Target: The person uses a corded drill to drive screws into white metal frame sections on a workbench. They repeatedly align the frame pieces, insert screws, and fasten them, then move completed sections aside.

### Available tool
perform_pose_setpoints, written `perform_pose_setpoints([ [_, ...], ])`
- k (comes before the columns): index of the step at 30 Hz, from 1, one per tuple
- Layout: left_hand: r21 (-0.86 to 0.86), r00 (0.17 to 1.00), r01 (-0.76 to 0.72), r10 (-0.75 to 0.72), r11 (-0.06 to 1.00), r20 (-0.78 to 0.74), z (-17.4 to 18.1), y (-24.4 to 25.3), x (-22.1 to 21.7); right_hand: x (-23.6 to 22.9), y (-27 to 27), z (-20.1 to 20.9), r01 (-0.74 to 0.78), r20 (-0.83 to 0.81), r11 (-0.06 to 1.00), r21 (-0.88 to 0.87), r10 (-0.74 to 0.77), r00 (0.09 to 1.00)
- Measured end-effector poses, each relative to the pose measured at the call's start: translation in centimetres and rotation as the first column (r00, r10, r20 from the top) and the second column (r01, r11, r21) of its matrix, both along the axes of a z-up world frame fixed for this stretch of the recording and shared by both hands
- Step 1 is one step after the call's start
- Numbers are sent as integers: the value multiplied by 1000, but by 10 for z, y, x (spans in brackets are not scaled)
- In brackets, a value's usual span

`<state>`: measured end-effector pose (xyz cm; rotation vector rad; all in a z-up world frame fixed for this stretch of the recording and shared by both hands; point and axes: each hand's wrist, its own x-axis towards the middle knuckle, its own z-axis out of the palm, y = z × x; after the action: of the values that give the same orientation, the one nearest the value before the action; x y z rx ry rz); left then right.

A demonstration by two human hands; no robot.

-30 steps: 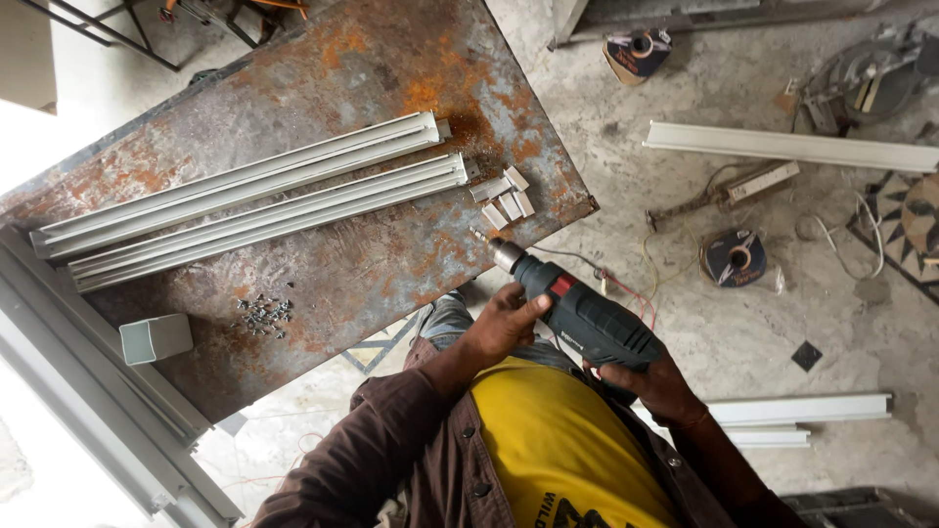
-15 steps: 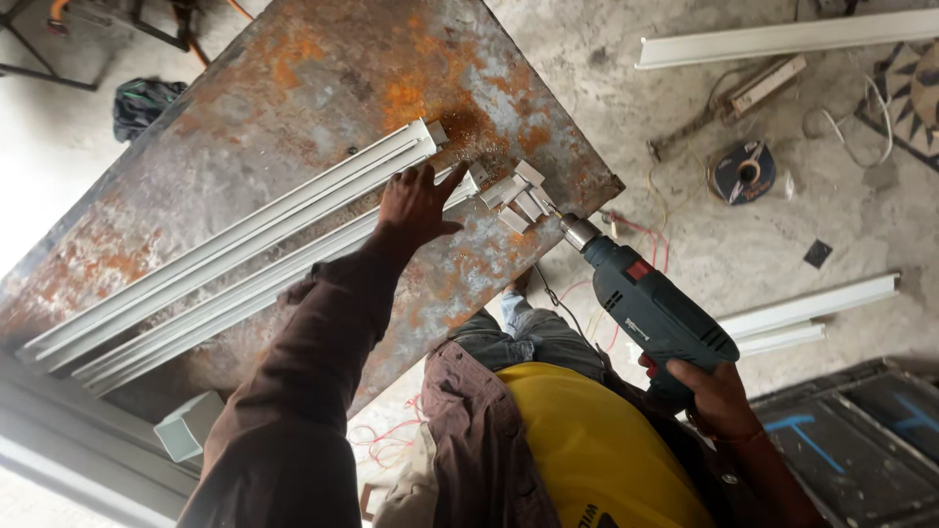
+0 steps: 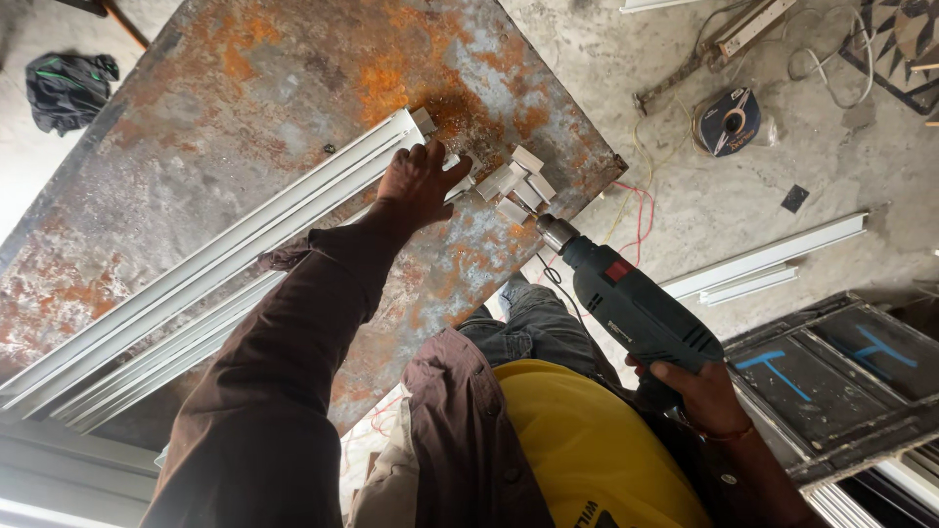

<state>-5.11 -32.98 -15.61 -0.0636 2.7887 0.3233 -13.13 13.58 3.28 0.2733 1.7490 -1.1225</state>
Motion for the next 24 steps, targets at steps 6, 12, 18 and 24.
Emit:
perform_pose_setpoints([
  [6,7,992,37,-37,999,119,-3,1,-7,-4,-27,3,-20,4,1000,-23,20,1000],
  [12,41,998,40,-42,998,48,-12,5,1,-9,-63,13,-96,-43,995,-42,94,995],
  [18,159,1000,-5,5,987,3,-14,1,-1,-13,-119,25,-252,-178,967,-30,243,954],
  [24,301,984,-47,-7,953,176,-8,-8,-2,-15,-153,38,-372,-232,926,-55,351,907],
])
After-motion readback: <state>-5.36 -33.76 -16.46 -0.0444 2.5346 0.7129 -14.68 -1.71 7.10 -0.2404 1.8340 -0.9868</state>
